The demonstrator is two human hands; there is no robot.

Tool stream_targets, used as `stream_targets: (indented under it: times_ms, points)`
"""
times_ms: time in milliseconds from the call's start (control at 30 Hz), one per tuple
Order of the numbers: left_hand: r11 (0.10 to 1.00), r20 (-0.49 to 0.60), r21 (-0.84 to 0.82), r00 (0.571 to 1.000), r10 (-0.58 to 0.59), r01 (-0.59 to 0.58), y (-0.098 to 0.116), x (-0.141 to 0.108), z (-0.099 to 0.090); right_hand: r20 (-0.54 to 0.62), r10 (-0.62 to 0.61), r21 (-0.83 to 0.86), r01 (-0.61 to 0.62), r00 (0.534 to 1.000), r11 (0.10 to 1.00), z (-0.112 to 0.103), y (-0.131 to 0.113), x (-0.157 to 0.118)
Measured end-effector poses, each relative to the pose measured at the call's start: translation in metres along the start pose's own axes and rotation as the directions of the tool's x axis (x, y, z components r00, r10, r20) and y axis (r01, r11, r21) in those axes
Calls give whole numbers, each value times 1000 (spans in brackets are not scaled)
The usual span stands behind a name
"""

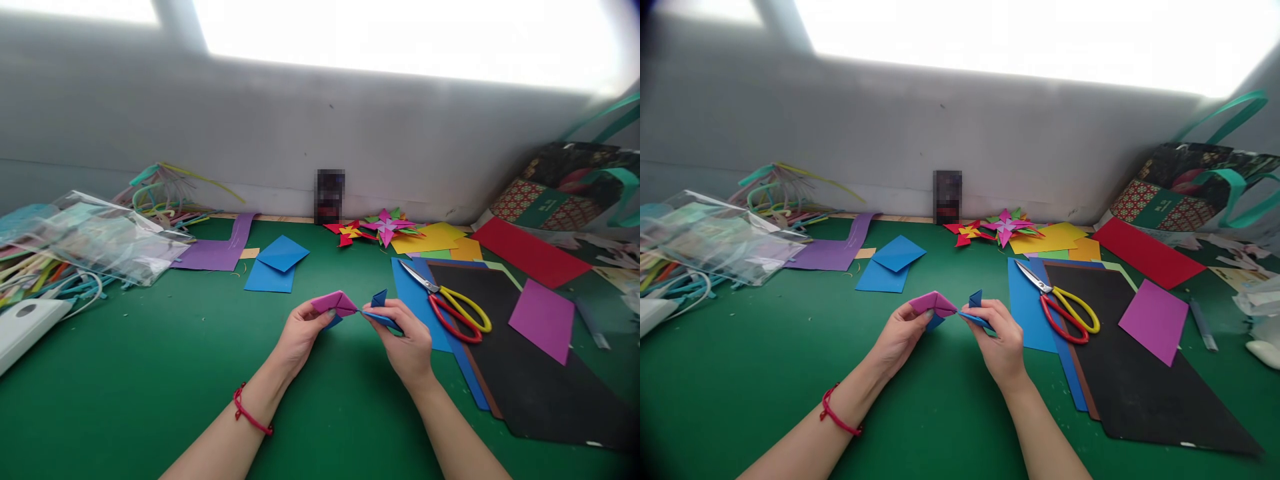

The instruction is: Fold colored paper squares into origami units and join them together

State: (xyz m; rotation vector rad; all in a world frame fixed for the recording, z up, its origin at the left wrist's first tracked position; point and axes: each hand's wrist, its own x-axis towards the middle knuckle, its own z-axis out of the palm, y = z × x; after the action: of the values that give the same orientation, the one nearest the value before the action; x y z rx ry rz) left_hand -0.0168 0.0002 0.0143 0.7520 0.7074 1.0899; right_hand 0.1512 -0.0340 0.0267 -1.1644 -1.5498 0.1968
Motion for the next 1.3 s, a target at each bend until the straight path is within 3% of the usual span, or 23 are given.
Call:
stream_targets:
  times_ms: [433, 733, 1033, 1300]
  points:
    - [999, -3, 49, 1000, 6, -6, 2, -2, 4, 5, 111, -43, -111, 994, 993, 1, 5, 1]
    - [997, 25, 82, 1000, 10, -12, 0, -1, 3, 110, 106, -49, -101, 988, 994, -4, 6, 4]
    - [995, 27, 101, 1000, 3, -6, 1, 0, 1, 124, 121, -24, -119, 985, 993, -4, 3, 4]
    - [991, 55, 130, 998, -30, 23, 5, -3, 2, 133, 40, -1, -40, 990, 999, -6, 7, 2]
